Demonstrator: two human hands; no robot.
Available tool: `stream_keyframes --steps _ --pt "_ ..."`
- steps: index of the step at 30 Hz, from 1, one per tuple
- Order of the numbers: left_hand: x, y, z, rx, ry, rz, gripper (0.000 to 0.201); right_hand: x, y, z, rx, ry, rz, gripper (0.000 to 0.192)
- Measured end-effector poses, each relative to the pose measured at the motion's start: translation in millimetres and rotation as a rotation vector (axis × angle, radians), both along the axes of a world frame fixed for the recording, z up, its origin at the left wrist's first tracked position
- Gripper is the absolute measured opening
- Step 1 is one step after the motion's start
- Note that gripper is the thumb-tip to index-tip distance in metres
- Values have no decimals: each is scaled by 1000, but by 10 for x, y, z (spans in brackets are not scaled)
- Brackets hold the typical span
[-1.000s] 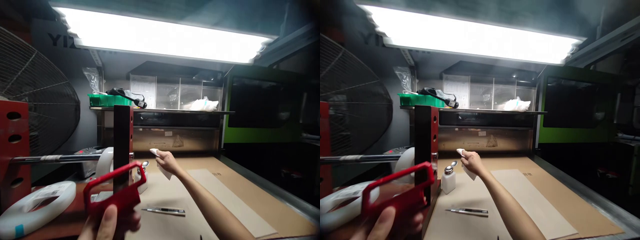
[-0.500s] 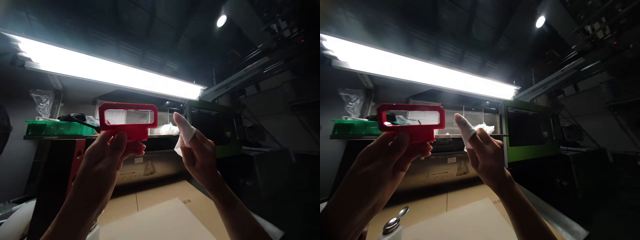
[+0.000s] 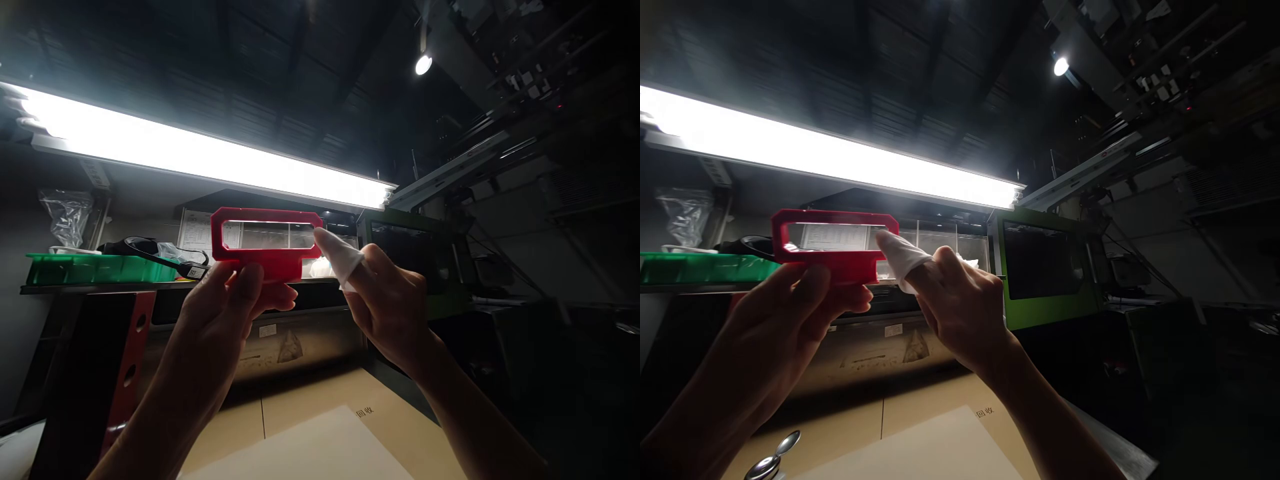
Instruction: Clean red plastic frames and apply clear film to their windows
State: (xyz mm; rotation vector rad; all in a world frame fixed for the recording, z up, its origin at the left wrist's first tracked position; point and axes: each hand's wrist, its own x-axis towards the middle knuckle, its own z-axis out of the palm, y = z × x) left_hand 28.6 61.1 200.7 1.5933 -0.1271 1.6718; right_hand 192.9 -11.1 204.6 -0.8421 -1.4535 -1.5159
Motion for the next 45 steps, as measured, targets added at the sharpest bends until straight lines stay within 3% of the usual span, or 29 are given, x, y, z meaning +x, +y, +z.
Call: stream_keyframes --steps 3,6,9,10,13,19,25,30,33,38,45 --pt "-39 3 -1 -1 3 -33 15 -52 9 3 -174 191 350 40" --pt "-62 -5 -6 -9 3 -82 13 -106 88 36 -418 482 899 35" --pt "-59 -17 -1 -12 -8 -130 12 -152 213 83 -697 681 1374 14" --pt "-55 -22 3 -8 -5 -138 13 -169 250 97 -779 705 1487 10" --pt "-49 -39 11 5 26 -151 14 -226 321 130 -957 667 1687 26" --pt "-68 -35 -9 4 14 -172 13 -301 352 175 -1099 518 1765 35" --pt "-64 9 -32 19 25 -138 14 -291 378 173 -1147 470 1833 11" --pt "-52 -14 -41 31 22 -111 14 -265 389 157 -1194 432 1857 18" --pt "-53 -22 -37 33 30 -113 16 -271 408 137 -1158 438 1875 9" --pt "-57 10 -22 30 14 -118 17 -298 439 105 -1013 552 1888 32" --pt "-49 38 -18 45 27 -99 19 -294 438 127 -1093 450 1856 23"
